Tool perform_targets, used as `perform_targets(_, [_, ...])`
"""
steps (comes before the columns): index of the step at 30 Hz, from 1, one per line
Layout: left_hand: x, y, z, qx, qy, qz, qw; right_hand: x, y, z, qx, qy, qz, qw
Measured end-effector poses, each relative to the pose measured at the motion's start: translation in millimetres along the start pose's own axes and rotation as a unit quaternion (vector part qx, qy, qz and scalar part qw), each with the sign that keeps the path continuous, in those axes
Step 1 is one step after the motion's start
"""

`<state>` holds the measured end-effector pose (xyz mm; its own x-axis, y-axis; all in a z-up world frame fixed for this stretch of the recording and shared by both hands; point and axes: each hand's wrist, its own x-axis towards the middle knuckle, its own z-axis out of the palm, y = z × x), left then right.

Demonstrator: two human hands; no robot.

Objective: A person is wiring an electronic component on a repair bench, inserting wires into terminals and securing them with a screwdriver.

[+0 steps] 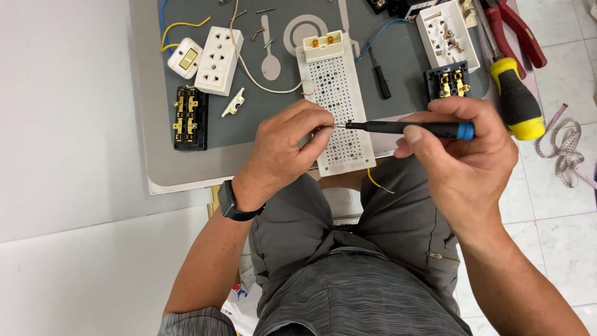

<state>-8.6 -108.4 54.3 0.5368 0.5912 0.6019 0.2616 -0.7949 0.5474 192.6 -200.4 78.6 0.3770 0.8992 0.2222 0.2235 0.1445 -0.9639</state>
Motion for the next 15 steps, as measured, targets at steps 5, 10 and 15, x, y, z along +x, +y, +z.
perform_targets(5, [3.3, 1.1, 0.9, -0.03, -0.002, -0.01, 1.0, 4.3, 1.2, 0.1, 0.016, 0.004, 0.008, 1.0])
perform_targets(10, [2.8, 0.2, 1.9, -0.04, -0.005, -0.011, 0.999, 5.9, 2.8, 0.6, 0.048, 0.02, 0.028, 0.998])
perform_targets(15, [-2.4, -2.1, 1.0, -0.052, -0.012, -0.062, 0.997, 9.9, -0.5, -0.7, 0.048, 0.048, 0.031, 0.997])
